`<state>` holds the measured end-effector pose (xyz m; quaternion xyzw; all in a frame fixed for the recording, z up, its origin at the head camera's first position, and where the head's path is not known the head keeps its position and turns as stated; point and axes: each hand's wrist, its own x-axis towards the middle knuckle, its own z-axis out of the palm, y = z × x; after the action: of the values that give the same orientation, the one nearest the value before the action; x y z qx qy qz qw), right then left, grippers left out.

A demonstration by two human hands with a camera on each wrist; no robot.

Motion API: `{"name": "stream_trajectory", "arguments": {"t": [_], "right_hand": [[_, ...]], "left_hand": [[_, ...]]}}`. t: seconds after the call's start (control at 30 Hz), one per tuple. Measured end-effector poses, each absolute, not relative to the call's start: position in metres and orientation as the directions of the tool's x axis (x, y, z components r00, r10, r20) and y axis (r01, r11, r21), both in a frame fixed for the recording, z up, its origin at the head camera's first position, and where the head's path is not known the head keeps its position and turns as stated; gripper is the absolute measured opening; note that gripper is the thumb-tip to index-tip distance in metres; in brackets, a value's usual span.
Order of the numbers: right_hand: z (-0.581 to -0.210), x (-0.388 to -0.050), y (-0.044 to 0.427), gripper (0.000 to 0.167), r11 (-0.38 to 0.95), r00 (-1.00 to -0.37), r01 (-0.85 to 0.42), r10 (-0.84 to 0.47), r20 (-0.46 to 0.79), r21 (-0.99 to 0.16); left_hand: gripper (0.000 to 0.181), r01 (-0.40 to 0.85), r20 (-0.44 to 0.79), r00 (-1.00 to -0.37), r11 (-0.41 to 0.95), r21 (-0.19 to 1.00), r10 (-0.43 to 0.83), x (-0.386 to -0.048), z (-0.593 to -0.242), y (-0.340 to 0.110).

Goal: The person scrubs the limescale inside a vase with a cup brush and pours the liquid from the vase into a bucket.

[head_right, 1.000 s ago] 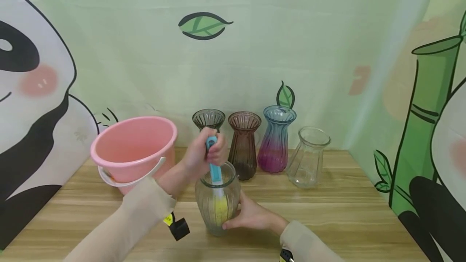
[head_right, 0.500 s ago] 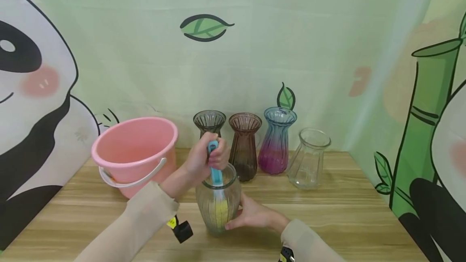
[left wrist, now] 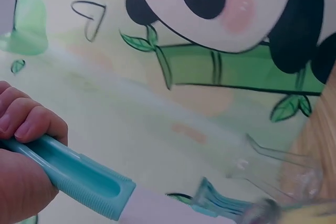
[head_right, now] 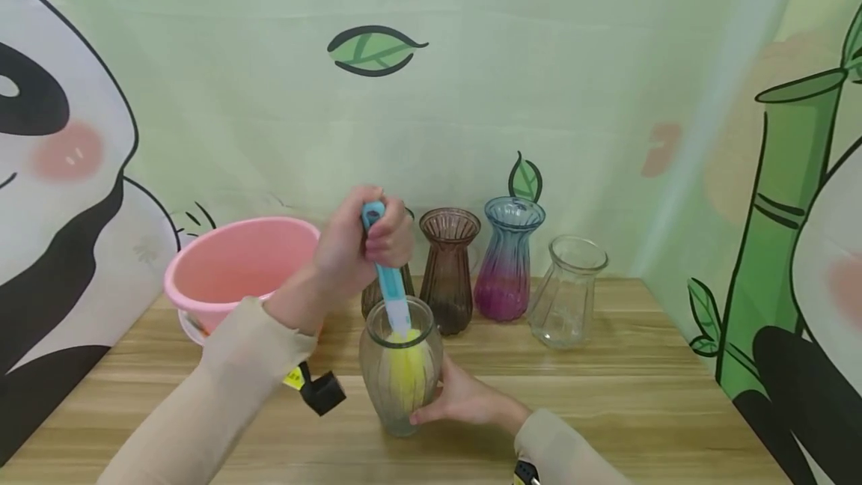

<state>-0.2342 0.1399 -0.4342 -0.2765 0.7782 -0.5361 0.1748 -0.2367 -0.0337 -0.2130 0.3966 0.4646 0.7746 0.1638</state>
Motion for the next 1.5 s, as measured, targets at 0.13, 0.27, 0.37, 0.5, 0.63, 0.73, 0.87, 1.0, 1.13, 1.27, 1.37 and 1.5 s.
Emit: {"name": "stream_trajectory", "arguments": {"t": [0.13, 0.27, 0.37, 0.5, 0.63, 0.73, 0.87, 1.0, 1.13, 1.27, 1.37, 1.5], "right_hand": [[-0.433, -0.233, 0.14, 0.081, 0.285, -0.794, -0.232, -0.608, 0.012, -0.93], [-0.435, -0.232, 0.14, 0.082, 0.288, -0.798, -0.248, -0.603, 0.026, -0.925], [-0.437, -0.231, 0.14, 0.082, 0.297, -0.8, -0.27, -0.599, 0.041, -0.916], [-0.436, -0.23, 0.139, 0.079, 0.314, -0.803, -0.275, -0.595, 0.037, -0.909], [-0.435, -0.23, 0.138, 0.078, 0.32, -0.805, -0.259, -0.592, 0.021, -0.911], [-0.434, -0.231, 0.138, 0.077, 0.327, -0.806, -0.246, -0.592, 0.004, -0.912], [-0.431, -0.232, 0.14, 0.076, 0.318, -0.782, -0.23, -0.623, -0.02, -0.92], [-0.428, -0.234, 0.144, 0.078, 0.292, -0.761, -0.213, -0.648, -0.029, -0.932], [-0.429, -0.237, 0.145, 0.079, 0.268, -0.76, -0.202, -0.65, -0.022, -0.942], [-0.434, -0.237, 0.143, 0.077, 0.263, -0.768, -0.227, -0.641, 0.006, -0.938], [-0.436, -0.237, 0.141, 0.075, 0.273, -0.774, -0.259, -0.632, 0.03, -0.926], [-0.437, -0.234, 0.139, 0.075, 0.295, -0.784, -0.281, -0.619, 0.041, -0.913]], "left_hand": [[0.04, 0.137, 0.475, -0.615, -0.508, 0.851, 0.63, -0.232, -0.198, -0.033], [0.039, 0.124, 0.463, -0.618, -0.503, 0.855, 0.635, -0.23, -0.204, -0.03], [0.04, 0.104, 0.447, -0.619, -0.496, 0.862, 0.646, -0.231, -0.217, -0.027], [0.04, 0.086, 0.429, -0.627, -0.489, 0.868, 0.651, -0.233, -0.234, -0.025], [0.041, 0.08, 0.414, -0.656, -0.487, 0.87, 0.632, -0.238, -0.252, -0.025], [0.042, 0.088, 0.374, -0.689, -0.441, 0.893, 0.621, -0.243, -0.268, -0.024], [0.041, 0.111, 0.342, -0.724, -0.388, 0.915, 0.599, -0.248, -0.282, -0.02], [0.04, 0.128, 0.351, -0.728, -0.387, 0.913, 0.589, -0.25, -0.285, -0.018], [0.04, 0.119, 0.35, -0.724, -0.392, 0.912, 0.595, -0.248, -0.284, -0.018], [0.04, 0.093, 0.341, -0.703, -0.394, 0.914, 0.625, -0.246, -0.281, -0.019], [0.04, 0.078, 0.341, -0.682, -0.399, 0.914, 0.648, -0.244, -0.274, -0.02], [0.04, 0.067, 0.365, -0.661, -0.433, 0.899, 0.655, -0.241, -0.254, -0.026]]}}
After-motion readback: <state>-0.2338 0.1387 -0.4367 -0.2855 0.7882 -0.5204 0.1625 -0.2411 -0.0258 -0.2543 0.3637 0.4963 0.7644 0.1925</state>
